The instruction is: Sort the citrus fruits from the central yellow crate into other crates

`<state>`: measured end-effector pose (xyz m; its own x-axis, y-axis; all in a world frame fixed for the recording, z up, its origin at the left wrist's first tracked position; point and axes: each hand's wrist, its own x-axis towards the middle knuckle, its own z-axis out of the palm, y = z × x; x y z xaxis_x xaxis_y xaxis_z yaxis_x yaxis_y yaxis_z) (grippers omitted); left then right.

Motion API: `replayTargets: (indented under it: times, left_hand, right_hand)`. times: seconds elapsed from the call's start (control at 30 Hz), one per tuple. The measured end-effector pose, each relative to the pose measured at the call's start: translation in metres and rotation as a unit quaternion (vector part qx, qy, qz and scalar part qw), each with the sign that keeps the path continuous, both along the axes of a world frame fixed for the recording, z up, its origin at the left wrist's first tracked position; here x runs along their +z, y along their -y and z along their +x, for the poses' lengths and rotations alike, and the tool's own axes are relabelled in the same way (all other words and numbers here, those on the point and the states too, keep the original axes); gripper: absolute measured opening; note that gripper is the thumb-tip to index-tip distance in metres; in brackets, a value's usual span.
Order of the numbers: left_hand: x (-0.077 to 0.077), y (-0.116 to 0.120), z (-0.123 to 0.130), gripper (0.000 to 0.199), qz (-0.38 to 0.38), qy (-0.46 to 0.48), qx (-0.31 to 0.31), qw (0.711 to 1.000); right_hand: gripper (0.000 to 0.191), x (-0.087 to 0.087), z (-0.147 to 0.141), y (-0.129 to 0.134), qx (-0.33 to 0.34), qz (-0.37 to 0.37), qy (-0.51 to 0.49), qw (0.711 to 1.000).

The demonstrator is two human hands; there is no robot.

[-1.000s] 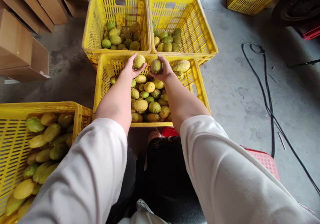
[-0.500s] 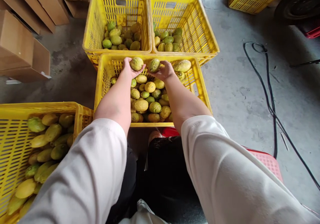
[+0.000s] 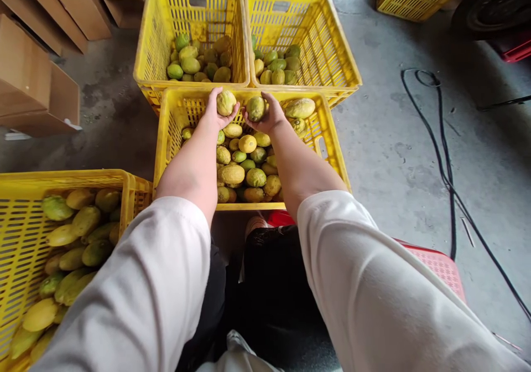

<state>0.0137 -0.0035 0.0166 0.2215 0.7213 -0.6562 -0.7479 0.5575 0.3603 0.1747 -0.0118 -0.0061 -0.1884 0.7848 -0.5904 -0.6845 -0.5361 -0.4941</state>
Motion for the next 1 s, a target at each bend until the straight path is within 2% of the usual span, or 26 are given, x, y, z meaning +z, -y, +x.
replayTargets:
  times: [0.13, 0.33, 0.43, 0.63, 0.77, 0.87, 1.0]
  left_hand:
    - [-0.002, 0.001, -0.001, 0.034, 0.005, 0.017, 0.014, 1.000]
    - [-0.002, -0.002, 0.003, 0.024, 0.007, 0.028, 0.023, 0.999]
    - [-0.002, -0.005, 0.003, 0.024, 0.007, 0.028, 0.030, 0.999]
    - [-0.006, -0.005, 0.002, 0.027, 0.000, 0.007, 0.016, 1.000]
    - [-0.007, -0.004, 0.003, 0.030, -0.003, 0.025, 0.046, 0.999]
    - [-0.008, -0.004, 0.001, 0.036, 0.007, 0.041, 0.069, 0.997]
    - [-0.007, -0.002, 0.001, 0.033, 0.022, 0.066, 0.082, 0.994]
  right_hand:
    - [0.041, -0.001, 0.000, 0.001, -0.004, 0.045, -0.010, 0.999]
    - [0.026, 0.003, -0.002, 0.001, -0.026, 0.031, 0.024, 0.999]
    - [0.032, 0.007, -0.002, 0.002, -0.049, 0.017, 0.056, 0.997]
    - [0.042, 0.008, 0.000, 0.002, -0.022, 0.000, 0.071, 0.997]
    - [0.039, 0.006, -0.002, 0.002, -0.038, 0.006, 0.043, 0.998]
    - [0.036, 0.004, -0.003, 0.001, -0.025, 0.029, 0.021, 0.999]
    - [0.033, -0.001, -0.003, 0.000, -0.013, 0.060, 0.031, 0.998]
